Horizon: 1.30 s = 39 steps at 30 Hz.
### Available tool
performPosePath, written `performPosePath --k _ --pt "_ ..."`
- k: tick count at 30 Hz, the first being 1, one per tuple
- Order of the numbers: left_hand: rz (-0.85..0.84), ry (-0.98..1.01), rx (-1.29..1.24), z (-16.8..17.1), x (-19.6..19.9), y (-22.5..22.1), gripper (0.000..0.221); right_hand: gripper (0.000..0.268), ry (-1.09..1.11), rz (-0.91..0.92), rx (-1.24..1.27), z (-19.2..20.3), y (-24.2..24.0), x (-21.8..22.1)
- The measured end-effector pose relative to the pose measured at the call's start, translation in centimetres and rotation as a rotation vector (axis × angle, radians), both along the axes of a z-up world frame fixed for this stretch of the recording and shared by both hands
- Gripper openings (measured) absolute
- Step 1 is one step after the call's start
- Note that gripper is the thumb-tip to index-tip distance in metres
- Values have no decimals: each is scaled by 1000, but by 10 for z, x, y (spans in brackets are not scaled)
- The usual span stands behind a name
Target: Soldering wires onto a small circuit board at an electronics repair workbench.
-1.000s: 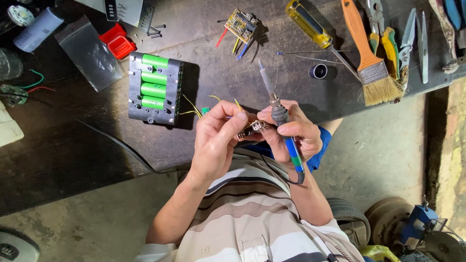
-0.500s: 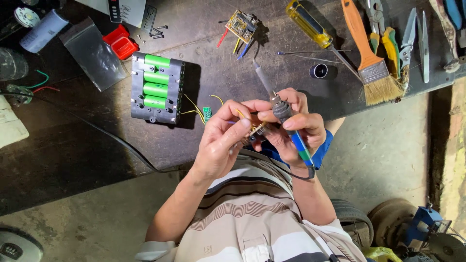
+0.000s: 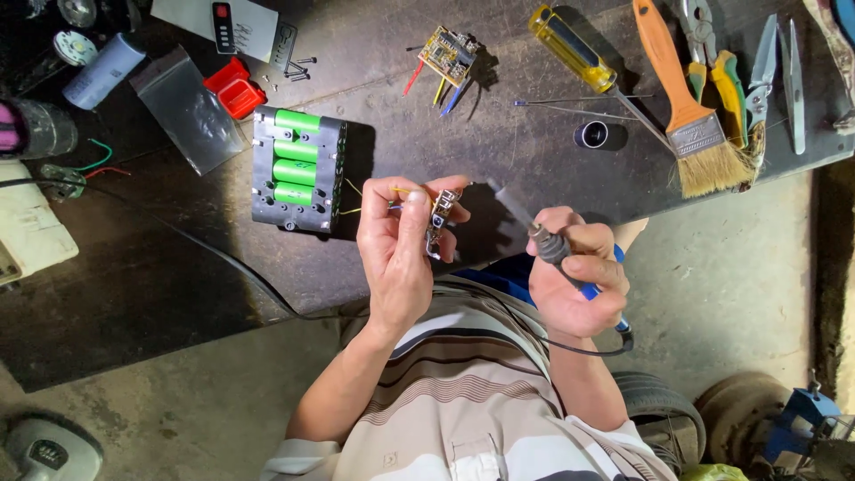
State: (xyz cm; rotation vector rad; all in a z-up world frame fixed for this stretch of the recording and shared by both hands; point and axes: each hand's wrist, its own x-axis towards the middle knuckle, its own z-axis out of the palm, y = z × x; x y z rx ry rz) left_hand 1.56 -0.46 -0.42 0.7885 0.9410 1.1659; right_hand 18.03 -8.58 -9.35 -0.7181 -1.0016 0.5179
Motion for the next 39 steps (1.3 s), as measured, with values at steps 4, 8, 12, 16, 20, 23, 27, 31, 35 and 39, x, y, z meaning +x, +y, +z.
performPosePath --k 4,8,12,16,20,23,27,31,35,39 --pt "29 -11 0 -5 3 1 12 30 68 -13 -54 -8 -8 4" --pt "53 16 44 -5 7 0 11 29 73 -22 -15 -15 -6 3" --pt "67 58 82 -7 9 -1 11 21 0 53 6 -8 -2 13" --pt "78 87 113 -8 10 -2 10 15 -73 98 0 -2 1 16" --pt "77 113 136 -9 10 -2 10 15 -102 108 -12 7 6 13" --pt "83 107 138 -10 11 -3 11 11 -132 96 -1 14 11 11" --pt "86 111 142 -9 11 -3 11 11 -134 101 -4 15 12 12" --pt "82 123 138 -9 12 -3 10 10 -134 91 -7 14 10 11" --pt "81 124 134 -8 12 -3 9 10 -153 101 -10 18 12 12" --pt "77 126 129 -8 12 -4 9 11 -144 97 -4 16 11 13"
